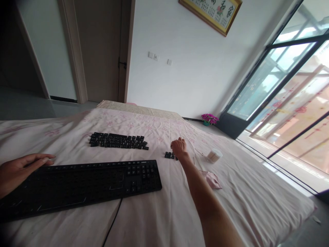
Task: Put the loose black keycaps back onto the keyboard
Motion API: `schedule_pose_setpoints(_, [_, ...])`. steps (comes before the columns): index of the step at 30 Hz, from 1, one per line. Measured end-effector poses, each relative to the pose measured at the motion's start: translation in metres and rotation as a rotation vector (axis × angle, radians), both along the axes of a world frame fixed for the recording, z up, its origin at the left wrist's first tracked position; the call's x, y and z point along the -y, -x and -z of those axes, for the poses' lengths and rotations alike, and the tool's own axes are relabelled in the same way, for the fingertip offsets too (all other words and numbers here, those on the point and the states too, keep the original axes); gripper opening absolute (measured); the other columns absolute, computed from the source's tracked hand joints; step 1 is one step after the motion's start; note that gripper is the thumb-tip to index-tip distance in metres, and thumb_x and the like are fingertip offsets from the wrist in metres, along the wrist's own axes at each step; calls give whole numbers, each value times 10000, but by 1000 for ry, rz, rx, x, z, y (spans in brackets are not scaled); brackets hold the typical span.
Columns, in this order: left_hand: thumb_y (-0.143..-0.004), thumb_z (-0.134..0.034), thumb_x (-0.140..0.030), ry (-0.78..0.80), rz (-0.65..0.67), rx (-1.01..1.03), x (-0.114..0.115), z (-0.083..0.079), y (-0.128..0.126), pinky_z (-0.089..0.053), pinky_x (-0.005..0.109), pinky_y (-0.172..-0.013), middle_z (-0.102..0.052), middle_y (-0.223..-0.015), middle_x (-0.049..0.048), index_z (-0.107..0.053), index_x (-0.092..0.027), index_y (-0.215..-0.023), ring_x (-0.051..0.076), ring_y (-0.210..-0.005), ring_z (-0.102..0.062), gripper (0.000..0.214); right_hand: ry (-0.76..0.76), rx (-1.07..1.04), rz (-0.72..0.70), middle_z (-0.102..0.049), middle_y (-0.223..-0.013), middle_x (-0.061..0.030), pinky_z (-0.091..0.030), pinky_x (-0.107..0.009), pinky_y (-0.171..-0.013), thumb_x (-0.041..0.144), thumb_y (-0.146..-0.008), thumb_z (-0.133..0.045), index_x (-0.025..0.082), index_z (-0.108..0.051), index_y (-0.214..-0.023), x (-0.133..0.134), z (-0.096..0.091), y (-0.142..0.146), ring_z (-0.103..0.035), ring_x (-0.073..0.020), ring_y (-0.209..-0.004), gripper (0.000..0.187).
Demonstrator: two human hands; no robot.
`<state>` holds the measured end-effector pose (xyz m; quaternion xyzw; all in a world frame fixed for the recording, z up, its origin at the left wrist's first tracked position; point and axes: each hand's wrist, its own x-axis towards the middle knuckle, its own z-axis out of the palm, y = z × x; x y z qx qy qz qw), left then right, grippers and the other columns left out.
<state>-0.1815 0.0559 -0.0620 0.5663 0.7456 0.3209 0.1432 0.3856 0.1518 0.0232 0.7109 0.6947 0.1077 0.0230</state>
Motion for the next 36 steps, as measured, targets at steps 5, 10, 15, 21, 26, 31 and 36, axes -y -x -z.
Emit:
schedule_pose_setpoints(5, [-785,-476,-589,123,-19,148,5,-10,-5,-481,206,-546,-758,-907,-46,-657,-288,-1095,193,-820,-696,468,-9,-117,-53,-723,-908,-7,-349,-289,-807,371,-826,-588,316,-734,-1003,25,-5,25,-535,-213,-1003,236])
schedule_pose_setpoints(10, [-773,-504,-553,109,12,139,9,-17,-9,-462,205,-532,-758,-888,-27,-672,-257,-1075,199,-816,-690,454,65,-240,-176,-724,-849,11,-373,-260,-769,346,-813,-605,321,-746,-951,62,11,48,-572,-187,-937,199])
schedule_pose_setpoints(15, [-778,-493,-530,62,26,143,13,-22,-13,-470,207,-554,-758,-887,-14,-670,-233,-1075,200,-819,-688,456,15,-163,-218,-701,-917,-31,-371,-271,-828,319,-877,-557,279,-737,-976,86,24,57,-576,-182,-952,210])
schedule_pose_setpoints(21, [-771,-506,-523,99,12,124,14,-27,-16,-455,206,-551,-755,-908,-31,-669,-243,-1066,188,-799,-680,439,-83,-94,-368,-651,-883,-48,-360,-263,-824,214,-945,-430,223,-697,-919,99,28,60,-557,-161,-896,269])
schedule_pose_setpoints(26, [-783,-485,-530,118,0,131,15,-30,-18,-452,208,-554,-751,-931,-27,-663,-248,-1076,194,-840,-674,444,-77,-16,-398,-652,-880,-55,-343,-281,-817,152,-921,-444,193,-665,-899,100,30,62,-555,-169,-867,226])
schedule_pose_setpoints(31, [-776,-506,-523,136,10,126,15,-30,-17,-454,202,-561,-749,-946,-35,-666,-259,-1077,194,-856,-669,432,-79,14,-404,-650,-872,-47,-337,-288,-799,135,-892,-486,203,-667,-858,100,29,62,-552,-173,-865,196])
schedule_pose_setpoints(36, [-769,-527,-514,96,48,158,14,-26,-14,-473,190,-621,-748,-954,-13,-664,-228,-1086,193,-898,-669,448,-117,-57,-348,-639,-872,-44,-352,-278,-754,235,-930,-472,217,-685,-822,99,31,60,-553,-170,-857,239])
